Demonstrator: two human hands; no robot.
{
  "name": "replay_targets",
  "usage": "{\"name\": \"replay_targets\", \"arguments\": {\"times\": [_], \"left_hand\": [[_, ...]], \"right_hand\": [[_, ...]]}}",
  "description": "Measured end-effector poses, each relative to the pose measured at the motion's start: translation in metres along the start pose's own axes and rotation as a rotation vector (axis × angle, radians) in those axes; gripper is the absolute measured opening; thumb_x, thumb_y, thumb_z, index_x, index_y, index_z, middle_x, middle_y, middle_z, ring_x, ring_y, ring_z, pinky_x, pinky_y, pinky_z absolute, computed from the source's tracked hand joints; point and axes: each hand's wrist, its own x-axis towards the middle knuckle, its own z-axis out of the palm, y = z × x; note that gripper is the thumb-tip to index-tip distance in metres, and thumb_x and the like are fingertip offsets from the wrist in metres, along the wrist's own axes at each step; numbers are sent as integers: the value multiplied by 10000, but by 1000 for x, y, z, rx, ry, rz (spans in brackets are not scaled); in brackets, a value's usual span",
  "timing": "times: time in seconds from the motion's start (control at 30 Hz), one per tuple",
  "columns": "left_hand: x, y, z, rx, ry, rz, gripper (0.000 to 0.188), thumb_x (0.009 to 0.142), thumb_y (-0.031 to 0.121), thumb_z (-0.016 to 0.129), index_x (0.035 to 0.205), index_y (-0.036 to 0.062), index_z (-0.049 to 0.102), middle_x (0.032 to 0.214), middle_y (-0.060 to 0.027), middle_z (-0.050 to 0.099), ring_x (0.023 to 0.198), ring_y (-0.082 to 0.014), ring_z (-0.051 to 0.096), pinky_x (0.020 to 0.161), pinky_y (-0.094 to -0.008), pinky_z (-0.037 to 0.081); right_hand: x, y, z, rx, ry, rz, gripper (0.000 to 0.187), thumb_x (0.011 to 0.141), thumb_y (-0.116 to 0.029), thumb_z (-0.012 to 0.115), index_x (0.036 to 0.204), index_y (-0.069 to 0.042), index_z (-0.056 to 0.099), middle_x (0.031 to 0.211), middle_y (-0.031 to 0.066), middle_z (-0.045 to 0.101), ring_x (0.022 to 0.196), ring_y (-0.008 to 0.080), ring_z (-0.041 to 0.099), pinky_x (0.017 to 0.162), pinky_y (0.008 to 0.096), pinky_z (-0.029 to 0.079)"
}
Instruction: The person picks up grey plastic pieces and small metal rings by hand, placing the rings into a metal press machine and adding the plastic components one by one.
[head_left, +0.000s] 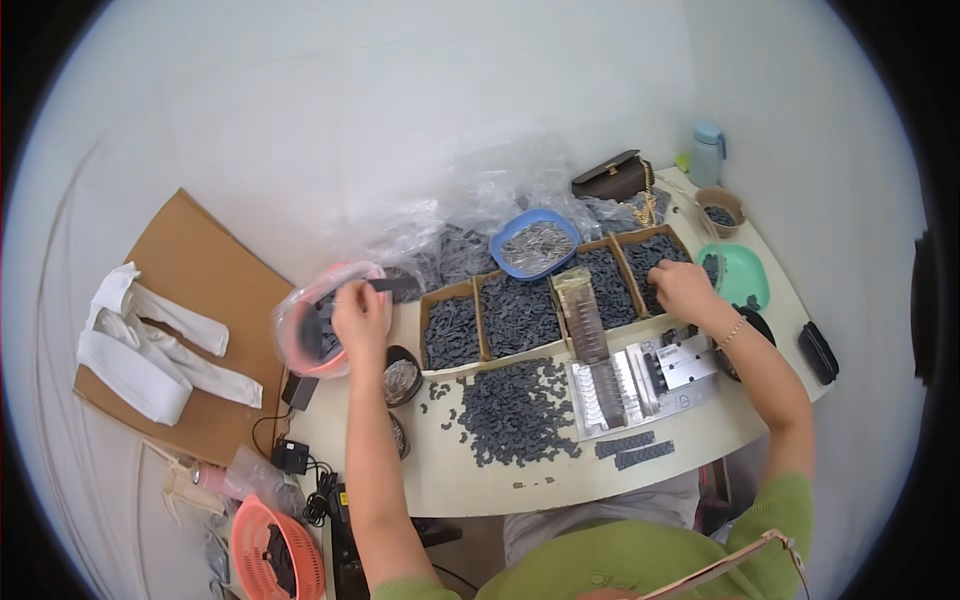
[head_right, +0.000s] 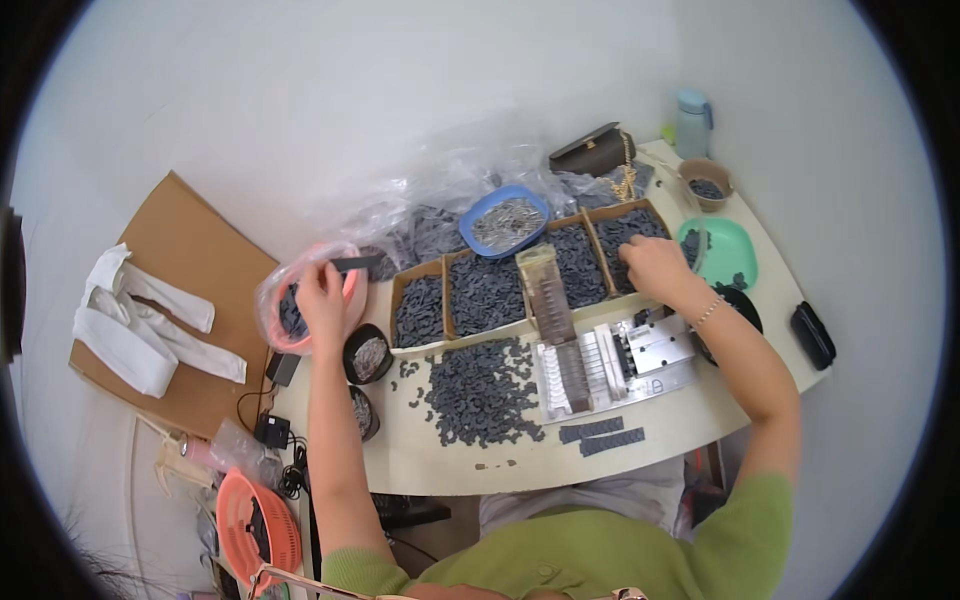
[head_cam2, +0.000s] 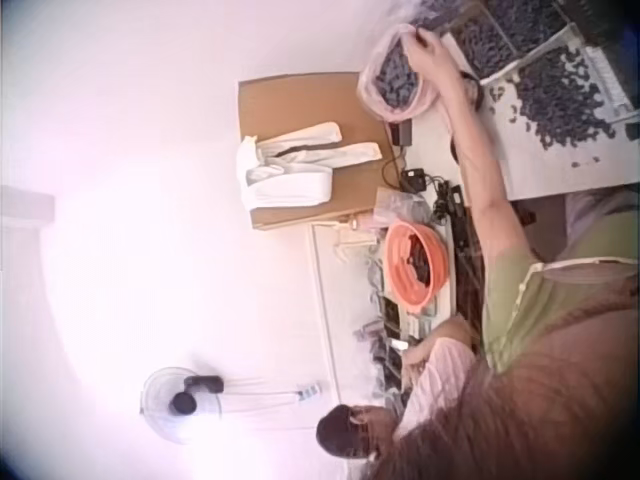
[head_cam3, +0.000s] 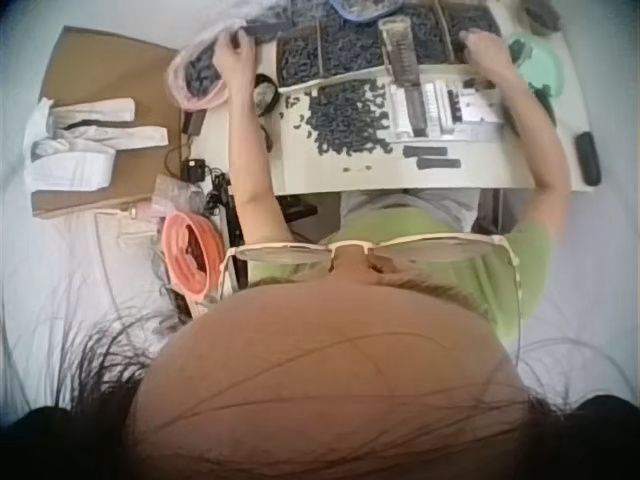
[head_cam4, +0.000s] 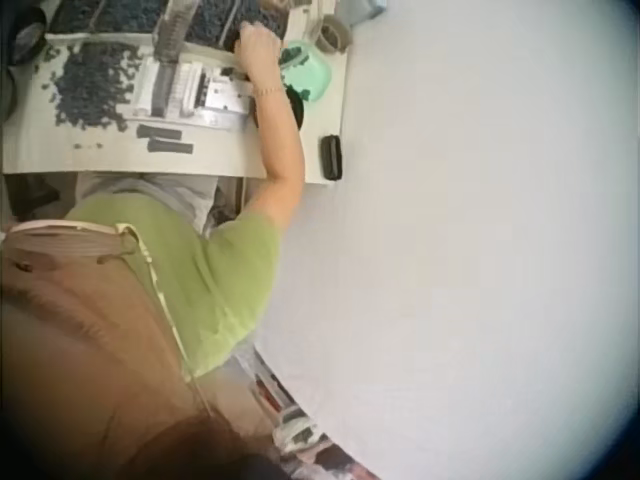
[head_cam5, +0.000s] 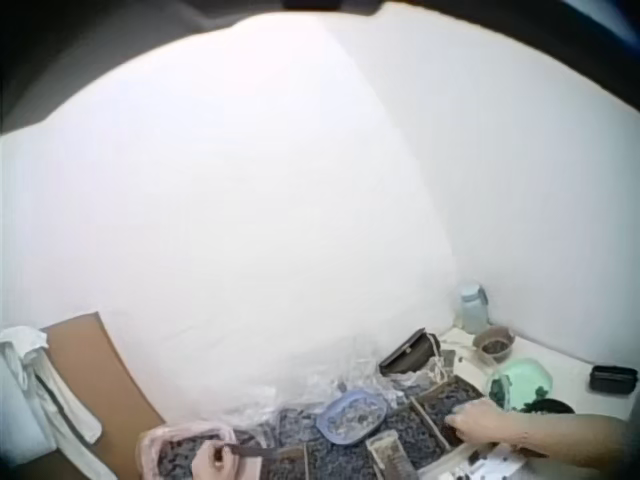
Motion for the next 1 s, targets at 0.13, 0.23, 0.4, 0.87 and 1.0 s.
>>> {"name": "replay_targets", "arguments": {"times": [0.13, 0.23, 0.4, 0.87, 1.0], "left_hand": [[0, -65, 8, 503, 64, 433, 225, 806, 67, 628, 1017, 0, 663, 1013, -198, 633, 929, -374, 586, 839, -469, 450], [-39, -63, 44, 245, -373, 318, 158, 791, 101, 648, 930, 45, 696, 923, -169, 628, 878, -351, 591, 773, -447, 478], [-73, -60, 79, 169, -584, 268, 83, 766, 84, 675, 843, 55, 678, 830, -157, 597, 816, -349, 586, 750, -433, 478], [-208, 118, 39, -251, -704, 737, 253, 710, 55, 605, 954, -3, 633, 976, -99, 626, 827, -236, 622, 632, -315, 529], [-221, 128, 32, -92, -729, 814, 348, 691, 61, 604, 1017, -60, 612, 1055, -160, 611, 928, -268, 613, 724, -323, 534]], "right_hand": [[0, -1, -7, 211, 107, 29, 114, 768, -50, 566, 846, -59, 649, 832, 110, 614, 774, 325, 624, 695, 417, 510], [-4, -12, -18, 313, 158, -8, 103, 782, -57, 572, 853, -66, 645, 831, 98, 605, 762, 317, 619, 690, 409, 506], [-18, -41, -32, 378, 74, -75, 92, 786, -65, 581, 855, -67, 642, 842, 83, 602, 753, 297, 619, 676, 396, 507], [-50, -89, -8, 691, -96, -269, 132, 814, -61, 615, 939, -49, 654, 849, 89, 614, 743, 270, 625, 650, 351, 506], [-59, -95, -2, 685, -74, -350, 137, 802, -60, 629, 936, -64, 657, 858, 77, 609, 748, 265, 622, 654, 353, 508]]}}
